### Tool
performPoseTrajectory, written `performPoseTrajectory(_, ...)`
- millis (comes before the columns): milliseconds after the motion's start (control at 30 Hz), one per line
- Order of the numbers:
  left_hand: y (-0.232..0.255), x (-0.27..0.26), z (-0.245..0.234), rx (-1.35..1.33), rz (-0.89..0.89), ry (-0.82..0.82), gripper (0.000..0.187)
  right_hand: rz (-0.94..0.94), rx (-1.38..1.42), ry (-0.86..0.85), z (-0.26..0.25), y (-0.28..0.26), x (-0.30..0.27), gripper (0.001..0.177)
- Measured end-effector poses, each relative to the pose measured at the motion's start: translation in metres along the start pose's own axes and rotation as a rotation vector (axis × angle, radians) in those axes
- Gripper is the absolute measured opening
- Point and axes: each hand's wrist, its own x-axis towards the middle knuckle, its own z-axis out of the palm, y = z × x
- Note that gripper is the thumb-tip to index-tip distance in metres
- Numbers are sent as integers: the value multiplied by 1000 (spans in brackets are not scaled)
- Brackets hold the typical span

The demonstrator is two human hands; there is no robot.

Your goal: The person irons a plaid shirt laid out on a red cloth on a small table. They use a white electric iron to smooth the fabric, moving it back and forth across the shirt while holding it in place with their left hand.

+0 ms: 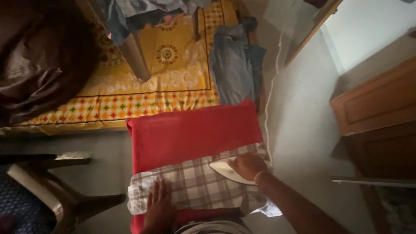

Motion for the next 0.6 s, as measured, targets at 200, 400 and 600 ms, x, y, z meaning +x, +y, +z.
performPoseTrajectory(200, 7, 7, 20, -55, -69, 118, 90, 64, -17, 429, -16, -20, 18, 59)
performPoseTrajectory(400, 8, 3, 29, -98, -79, 189, 89, -260, -32, -122, -28, -39, -2, 59)
performPoseTrajectory(600, 10, 1, 36, -179, -102, 286, 89, 163, 146, 10, -36, -66, 21, 71)
